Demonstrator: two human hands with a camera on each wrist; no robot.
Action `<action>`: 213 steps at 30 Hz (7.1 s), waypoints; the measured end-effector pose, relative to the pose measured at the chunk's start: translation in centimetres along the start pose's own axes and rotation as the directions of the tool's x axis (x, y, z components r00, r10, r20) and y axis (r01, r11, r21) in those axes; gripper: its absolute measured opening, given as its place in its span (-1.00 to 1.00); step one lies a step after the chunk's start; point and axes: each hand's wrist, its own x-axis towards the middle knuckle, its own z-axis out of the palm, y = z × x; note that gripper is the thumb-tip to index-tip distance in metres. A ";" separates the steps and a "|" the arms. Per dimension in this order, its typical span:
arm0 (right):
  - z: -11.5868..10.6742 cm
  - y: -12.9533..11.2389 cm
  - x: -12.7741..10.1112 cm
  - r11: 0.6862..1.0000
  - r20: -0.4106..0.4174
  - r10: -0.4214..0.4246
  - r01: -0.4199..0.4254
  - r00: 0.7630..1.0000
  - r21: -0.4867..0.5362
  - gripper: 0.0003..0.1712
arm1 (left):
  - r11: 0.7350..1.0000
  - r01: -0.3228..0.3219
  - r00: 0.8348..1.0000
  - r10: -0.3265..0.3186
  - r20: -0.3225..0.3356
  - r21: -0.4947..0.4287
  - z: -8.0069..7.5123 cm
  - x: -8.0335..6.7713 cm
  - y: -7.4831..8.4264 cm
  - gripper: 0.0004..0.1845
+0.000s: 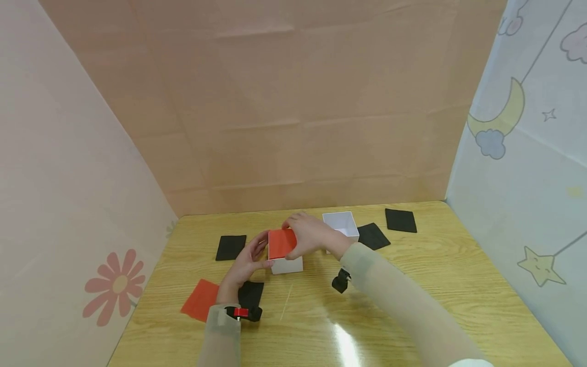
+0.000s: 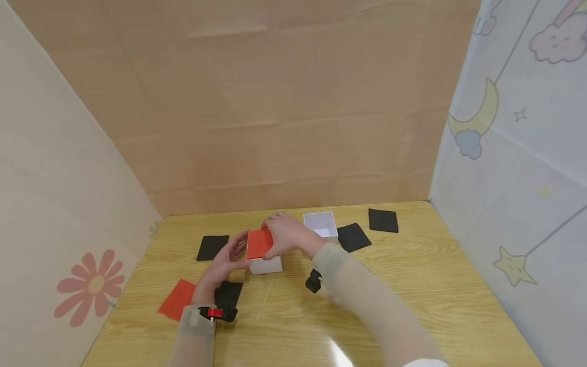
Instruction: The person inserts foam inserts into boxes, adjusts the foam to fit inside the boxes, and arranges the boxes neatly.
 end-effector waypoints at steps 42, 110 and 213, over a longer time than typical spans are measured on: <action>0.2 3.1 -1.9 0.978 -0.061 0.022 -0.009 0.998 0.206 -0.31 | 1.000 0.005 1.000 -0.005 -0.011 0.025 0.0 0.4 -0.1 0.00; 2.0 0.7 0.3 0.998 -0.076 0.050 -0.047 0.996 0.042 -0.55 | 1.000 0.009 1.000 -0.009 -0.008 0.008 -0.2 0.4 -0.3 0.00; 8.4 4.0 -4.0 0.541 -0.105 0.125 0.021 0.987 0.841 0.11 | 0.610 0.074 0.979 -0.194 0.058 0.789 -11.8 -13.5 2.0 0.04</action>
